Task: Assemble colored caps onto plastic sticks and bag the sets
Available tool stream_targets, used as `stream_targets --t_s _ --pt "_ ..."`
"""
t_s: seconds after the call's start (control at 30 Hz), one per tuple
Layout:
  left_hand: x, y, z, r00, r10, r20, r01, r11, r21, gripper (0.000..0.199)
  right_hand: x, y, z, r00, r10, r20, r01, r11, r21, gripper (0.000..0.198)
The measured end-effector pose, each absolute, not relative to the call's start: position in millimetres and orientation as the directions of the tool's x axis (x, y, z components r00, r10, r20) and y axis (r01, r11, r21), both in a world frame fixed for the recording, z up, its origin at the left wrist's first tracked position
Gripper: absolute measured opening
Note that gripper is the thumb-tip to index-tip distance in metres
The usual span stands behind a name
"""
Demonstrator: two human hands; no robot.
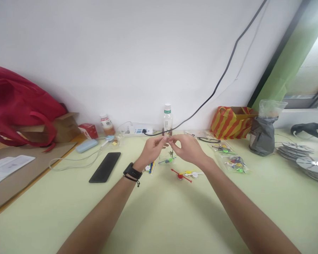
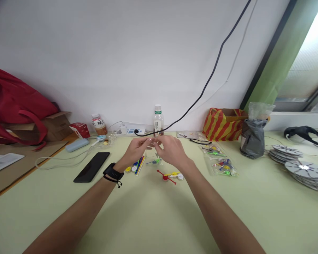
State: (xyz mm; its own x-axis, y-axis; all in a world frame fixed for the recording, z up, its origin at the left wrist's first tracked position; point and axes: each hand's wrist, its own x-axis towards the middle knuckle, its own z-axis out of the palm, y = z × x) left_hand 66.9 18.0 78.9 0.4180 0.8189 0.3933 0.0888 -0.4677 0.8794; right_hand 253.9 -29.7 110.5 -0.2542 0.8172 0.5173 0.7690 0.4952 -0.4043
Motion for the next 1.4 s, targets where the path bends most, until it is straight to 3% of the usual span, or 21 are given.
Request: stream_targets --t_s 0.23,0.37,0.47,0.57,0.67,0.73,0.87,1.13,1.3,1.4 --pt "56.3 19.5 85.8 0.382 0.789 0.482 0.196 -0.579 0.792 0.049 272.9 -24.3 109.6 -0.42 0.806 0.417 0.775 0.558 -0.298 0.008" --pt "50.4 9.3 103.1 0.457 0.719 0.523 0.343 -0.685 0.642 0.035 274.1 -20.8 105.6 -0.417 0.816 0.4 0.794 0.541 -0.277 0.014" --pt "43.6 8.4 110.0 0.568 0.658 0.495 0.434 -0.75 0.499 0.03 272.2 -20.7 103.7 -0.425 0.816 0.392 0.788 0.546 -0.284 0.015" --pt "38.6 11.4 111.2 0.618 0.638 0.458 0.471 -0.768 0.435 0.023 272.0 -22.3 105.7 -0.45 0.798 0.4 0.767 0.575 -0.284 0.016" --pt "39.0 9.5 115.3 0.565 0.617 0.547 0.442 -0.787 0.431 0.023 274.5 -23.8 111.2 -0.419 0.748 0.514 0.751 0.604 -0.267 0.015" --pt "40.9 4.8 121.1 0.465 0.6 0.651 0.412 -0.798 0.44 0.041 277.4 -23.7 114.3 -0.332 0.71 0.622 0.758 0.593 -0.272 0.014" --pt "42.5 -1.6 130.5 0.319 0.607 0.728 0.43 -0.777 0.46 0.05 283.7 -19.4 114.2 -0.332 0.763 0.554 0.758 0.565 -0.324 0.014" --pt "40.6 9.4 118.2 0.342 0.7 0.627 0.451 -0.707 0.544 0.052 289.6 -15.9 111.9 -0.406 0.766 0.498 0.708 0.608 -0.358 0.013" --pt "39.8 14.4 112.1 0.328 0.736 0.592 0.436 -0.674 0.597 0.054 287.9 -17.7 116.0 -0.246 0.683 0.688 0.703 0.614 -0.358 0.012" --pt "39.4 14.9 111.9 0.315 0.751 0.58 0.415 -0.658 0.628 0.055 285.6 -14.7 112.1 -0.313 0.718 0.622 0.689 0.622 -0.372 0.012"
